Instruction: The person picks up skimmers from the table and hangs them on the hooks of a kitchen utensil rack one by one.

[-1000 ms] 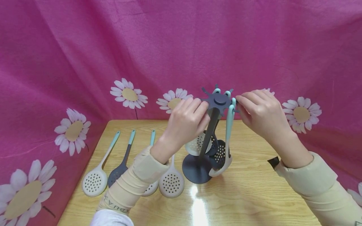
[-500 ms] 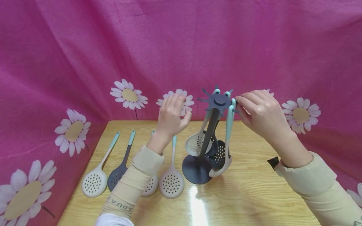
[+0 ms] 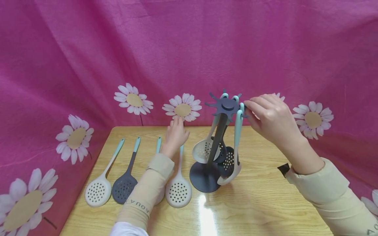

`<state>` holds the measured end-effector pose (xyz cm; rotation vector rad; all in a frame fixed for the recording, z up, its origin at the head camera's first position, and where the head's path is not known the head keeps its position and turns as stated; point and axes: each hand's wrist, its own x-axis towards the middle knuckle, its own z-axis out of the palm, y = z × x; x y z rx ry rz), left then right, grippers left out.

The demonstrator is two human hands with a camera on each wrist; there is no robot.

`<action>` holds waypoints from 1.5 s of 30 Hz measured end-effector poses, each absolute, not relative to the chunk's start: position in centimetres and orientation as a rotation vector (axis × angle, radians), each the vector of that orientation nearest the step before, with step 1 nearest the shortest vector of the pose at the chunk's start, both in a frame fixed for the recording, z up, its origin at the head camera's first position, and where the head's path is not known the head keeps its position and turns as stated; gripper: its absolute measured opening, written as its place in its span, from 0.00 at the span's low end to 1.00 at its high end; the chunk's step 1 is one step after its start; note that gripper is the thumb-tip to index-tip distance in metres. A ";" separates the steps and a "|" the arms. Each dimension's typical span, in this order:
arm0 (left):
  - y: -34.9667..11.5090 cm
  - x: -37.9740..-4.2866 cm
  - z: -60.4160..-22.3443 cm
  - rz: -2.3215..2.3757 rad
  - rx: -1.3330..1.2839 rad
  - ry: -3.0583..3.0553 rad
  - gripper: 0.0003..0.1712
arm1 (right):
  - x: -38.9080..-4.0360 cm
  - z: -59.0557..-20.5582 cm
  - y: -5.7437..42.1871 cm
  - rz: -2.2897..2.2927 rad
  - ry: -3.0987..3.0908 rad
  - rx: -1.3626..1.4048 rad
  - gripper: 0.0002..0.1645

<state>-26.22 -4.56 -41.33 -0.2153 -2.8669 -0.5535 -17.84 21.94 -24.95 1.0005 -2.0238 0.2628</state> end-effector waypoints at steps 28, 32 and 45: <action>-4.7 -25.2 -50.9 -0.958 0.252 -3.326 0.38 | -17.8 -25.0 21.9 0.283 -2.032 0.980 0.08; -4.5 -25.0 -51.5 -0.996 0.263 -3.337 0.36 | -17.8 -25.1 21.9 0.289 -2.034 0.979 0.08; -4.1 -24.8 -52.4 -0.992 0.282 -3.340 0.36 | -17.7 -25.1 21.8 0.298 -2.038 0.973 0.08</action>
